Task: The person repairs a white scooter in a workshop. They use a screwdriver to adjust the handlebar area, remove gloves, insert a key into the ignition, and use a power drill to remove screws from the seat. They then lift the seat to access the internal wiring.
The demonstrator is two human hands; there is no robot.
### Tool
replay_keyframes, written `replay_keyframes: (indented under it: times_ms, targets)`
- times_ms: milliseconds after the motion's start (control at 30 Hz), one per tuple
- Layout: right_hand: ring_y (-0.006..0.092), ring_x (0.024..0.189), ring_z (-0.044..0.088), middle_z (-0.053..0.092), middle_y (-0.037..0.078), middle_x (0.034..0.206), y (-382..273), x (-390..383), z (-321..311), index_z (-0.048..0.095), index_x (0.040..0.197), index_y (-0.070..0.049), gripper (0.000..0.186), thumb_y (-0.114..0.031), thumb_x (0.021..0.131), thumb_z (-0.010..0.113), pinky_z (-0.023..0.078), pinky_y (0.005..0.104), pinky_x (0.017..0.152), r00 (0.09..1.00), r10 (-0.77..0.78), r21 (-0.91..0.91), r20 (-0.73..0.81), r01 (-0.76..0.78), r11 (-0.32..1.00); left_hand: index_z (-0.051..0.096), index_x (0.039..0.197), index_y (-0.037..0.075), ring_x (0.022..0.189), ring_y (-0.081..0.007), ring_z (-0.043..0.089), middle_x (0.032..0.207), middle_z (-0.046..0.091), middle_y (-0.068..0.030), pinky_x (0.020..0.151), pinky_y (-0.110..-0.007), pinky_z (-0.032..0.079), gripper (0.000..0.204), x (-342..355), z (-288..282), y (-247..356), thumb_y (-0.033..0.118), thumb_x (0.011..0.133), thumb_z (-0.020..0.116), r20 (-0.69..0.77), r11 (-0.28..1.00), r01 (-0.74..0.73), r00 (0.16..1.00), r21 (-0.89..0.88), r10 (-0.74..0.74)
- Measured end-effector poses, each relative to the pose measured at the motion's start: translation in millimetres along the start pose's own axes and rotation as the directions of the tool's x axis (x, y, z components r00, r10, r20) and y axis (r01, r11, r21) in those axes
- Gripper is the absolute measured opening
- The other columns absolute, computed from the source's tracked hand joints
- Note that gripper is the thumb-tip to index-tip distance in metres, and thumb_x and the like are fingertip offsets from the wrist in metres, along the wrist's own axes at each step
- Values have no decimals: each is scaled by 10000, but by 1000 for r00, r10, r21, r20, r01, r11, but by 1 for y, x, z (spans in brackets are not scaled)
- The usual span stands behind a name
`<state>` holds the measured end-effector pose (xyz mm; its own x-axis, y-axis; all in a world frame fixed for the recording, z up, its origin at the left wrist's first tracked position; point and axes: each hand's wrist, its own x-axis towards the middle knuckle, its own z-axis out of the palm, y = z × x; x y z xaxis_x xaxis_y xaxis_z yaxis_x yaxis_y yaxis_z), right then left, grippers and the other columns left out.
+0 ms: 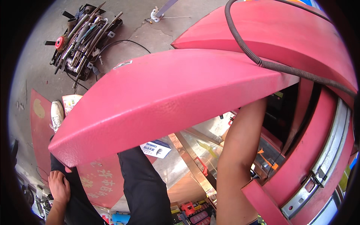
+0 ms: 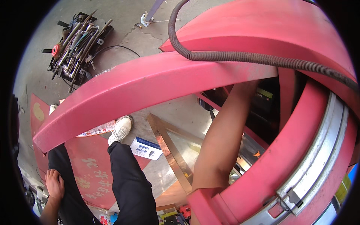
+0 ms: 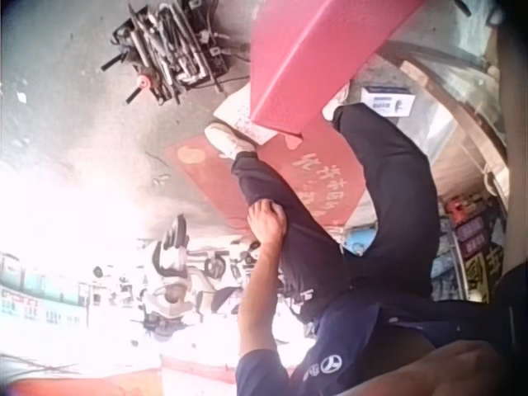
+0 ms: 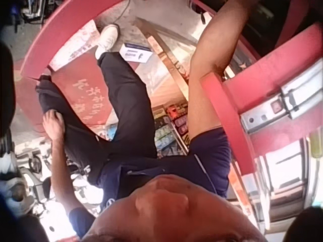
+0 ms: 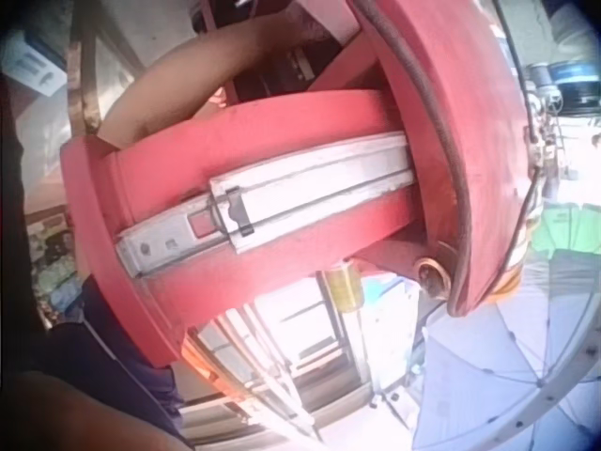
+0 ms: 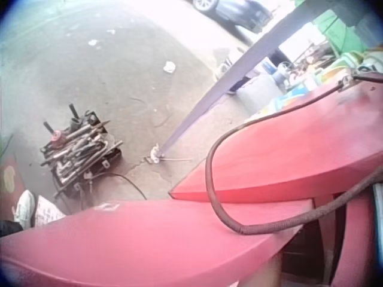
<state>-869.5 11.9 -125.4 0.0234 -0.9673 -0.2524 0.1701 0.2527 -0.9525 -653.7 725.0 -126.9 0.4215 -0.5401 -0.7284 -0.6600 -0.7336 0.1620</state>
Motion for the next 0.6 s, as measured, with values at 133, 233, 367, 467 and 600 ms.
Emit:
replay_keyframes:
  times_ms: [133, 233, 367, 467, 600]
  targets:
    - [252, 1015, 624, 634, 93, 1103, -4, -19, 10, 603, 1168, -89, 343, -343, 953, 520, 542, 423, 820, 988, 25, 92, 152, -39, 995, 530, 795, 21, 940, -355, 501, 880, 539, -145, 839, -450, 404, 48, -2, 2, -4, 45, 765, 558, 1, 1000, 5, 1000, 10, -5]
    - [248, 1017, 624, 635, 68, 1107, -10, -45, 5, 601, 1188, -108, 361, -350, 920, 593, 551, 414, 804, 997, -2, -43, 74, 5, 999, 530, 795, 21, 940, -355, 501, 880, 537, -147, 837, -446, 405, 49, -3, 6, -8, 49, 767, 560, 19, 1000, -14, 1000, 19, 14]
    - [235, 1001, 612, 637, 59, 1124, 9, -103, -11, 603, 1155, -101, 373, -357, 885, 625, 489, 380, 741, 956, -185, -372, -228, 90, 924, 530, 791, 21, 939, -352, 500, 887, 538, -147, 838, -444, 404, 45, -7, 12, -20, 48, 770, 559, 31, 999, -22, 999, 39, 21]
    - [225, 968, 613, 637, 59, 1124, 9, -162, -10, 586, 1146, -94, 395, -374, 870, 625, 459, 386, 742, 931, -235, -311, -278, 144, 939, 531, 786, 20, 940, -351, 499, 890, 540, -145, 841, -442, 406, 41, -10, 13, -27, 47, 770, 557, 34, 999, -26, 999, 32, 25]
    - [218, 916, 612, 633, 77, 1105, 21, -239, -16, 550, 1164, -87, 413, -364, 867, 623, 453, 385, 726, 916, -212, -228, -340, 138, 964, 529, 778, 22, 936, -346, 498, 889, 539, -140, 852, -439, 409, 34, -9, 6, -35, 40, 764, 554, 72, 999, -38, 997, 18, 37]
